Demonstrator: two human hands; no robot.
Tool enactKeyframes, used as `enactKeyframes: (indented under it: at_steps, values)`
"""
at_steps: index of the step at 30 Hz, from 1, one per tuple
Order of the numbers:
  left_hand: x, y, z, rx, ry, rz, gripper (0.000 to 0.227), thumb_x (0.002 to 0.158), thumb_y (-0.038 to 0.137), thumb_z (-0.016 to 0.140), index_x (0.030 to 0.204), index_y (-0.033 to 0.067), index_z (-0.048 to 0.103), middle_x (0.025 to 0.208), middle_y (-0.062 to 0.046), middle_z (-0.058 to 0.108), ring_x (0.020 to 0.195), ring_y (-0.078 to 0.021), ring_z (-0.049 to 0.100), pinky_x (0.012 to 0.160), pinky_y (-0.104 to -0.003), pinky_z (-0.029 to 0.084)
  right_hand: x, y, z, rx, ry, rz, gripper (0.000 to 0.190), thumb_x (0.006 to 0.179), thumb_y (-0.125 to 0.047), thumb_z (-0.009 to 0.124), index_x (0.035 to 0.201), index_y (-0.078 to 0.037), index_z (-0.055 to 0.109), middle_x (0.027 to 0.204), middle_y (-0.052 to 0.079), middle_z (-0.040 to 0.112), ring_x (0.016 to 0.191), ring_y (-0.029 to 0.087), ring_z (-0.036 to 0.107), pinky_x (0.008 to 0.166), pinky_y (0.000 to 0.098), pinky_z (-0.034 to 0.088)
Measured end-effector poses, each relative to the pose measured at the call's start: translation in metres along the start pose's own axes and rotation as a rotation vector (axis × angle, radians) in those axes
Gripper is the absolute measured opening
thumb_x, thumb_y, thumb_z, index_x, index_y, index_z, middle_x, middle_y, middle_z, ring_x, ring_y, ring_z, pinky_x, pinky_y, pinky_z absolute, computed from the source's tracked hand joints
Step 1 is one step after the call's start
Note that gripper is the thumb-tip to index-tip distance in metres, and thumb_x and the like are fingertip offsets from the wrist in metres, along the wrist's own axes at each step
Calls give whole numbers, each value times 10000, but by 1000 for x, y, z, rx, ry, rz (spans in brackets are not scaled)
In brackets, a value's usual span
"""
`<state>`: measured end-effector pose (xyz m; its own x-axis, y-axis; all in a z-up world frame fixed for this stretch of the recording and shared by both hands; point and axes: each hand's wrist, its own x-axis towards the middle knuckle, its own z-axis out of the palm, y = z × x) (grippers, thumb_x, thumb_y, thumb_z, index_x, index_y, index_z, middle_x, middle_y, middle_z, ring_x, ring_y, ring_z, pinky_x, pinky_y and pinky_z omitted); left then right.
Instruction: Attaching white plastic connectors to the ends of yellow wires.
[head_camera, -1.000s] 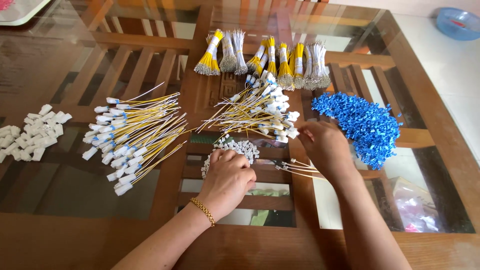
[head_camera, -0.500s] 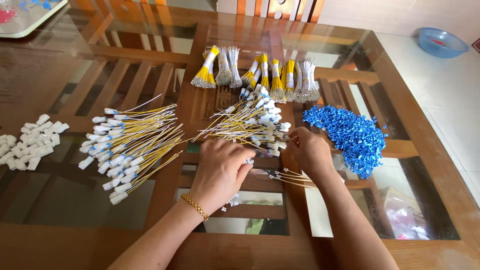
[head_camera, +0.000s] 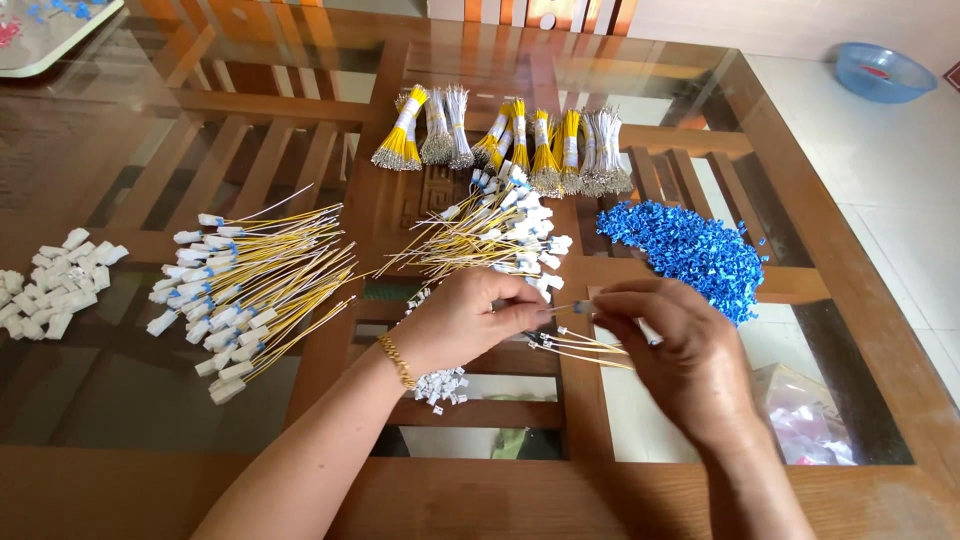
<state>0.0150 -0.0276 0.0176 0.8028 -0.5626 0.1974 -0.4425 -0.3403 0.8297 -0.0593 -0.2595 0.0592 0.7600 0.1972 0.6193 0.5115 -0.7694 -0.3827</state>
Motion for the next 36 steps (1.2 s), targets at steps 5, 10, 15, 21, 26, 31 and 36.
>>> enactKeyframes:
  at_steps: [5,10,15,21,26,31,36]
  values:
    - [-19,-19,-18,-347,-18,-111,212,936,197,700,1054,29,753,899,-13,779,833,-59,773,751,-236,633,-18,43,-7,92,76,202,162,864,-69,814,998,-67,721,1040,24,771,951,135,743,824,291,609]
    - [-30,-29,-17,-241,100,-117,202,934,185,739,1023,7,774,865,-24,769,782,-59,673,707,-227,592,-2,21,3,159,-8,256,230,849,-45,783,1070,-55,720,1173,48,720,1052,160,707,801,292,584]
    - [-32,-5,-5,-296,149,-87,181,934,181,728,988,11,761,852,-29,768,775,-48,737,678,-226,586,13,-12,37,138,-22,-109,200,867,-66,755,1062,-41,716,1127,104,735,1078,197,689,910,349,566]
    - [-45,4,-6,-145,270,58,120,919,145,753,931,27,733,850,-35,769,747,-75,721,649,-241,583,13,-13,63,365,-258,249,166,909,-167,743,1020,-44,746,887,73,757,807,149,708,707,304,561]
    - [-48,-3,-1,-164,343,-7,98,910,122,741,933,26,731,850,-23,768,753,-76,720,674,-240,582,8,-12,71,435,-310,385,207,933,-210,705,1050,-42,736,865,32,772,783,91,662,697,274,554]
    - [-46,-7,6,-238,329,-53,109,922,125,734,965,25,742,859,-21,772,768,-75,715,688,-237,583,1,0,78,515,-370,556,241,998,-239,636,1096,-29,706,853,43,704,773,90,563,679,282,504]
    - [-46,-11,13,-306,372,38,113,940,109,717,1010,21,735,926,-32,764,829,-79,714,732,-234,596,3,-3,73,522,-389,526,244,977,-247,633,1087,-41,704,891,17,749,821,62,621,728,253,542]
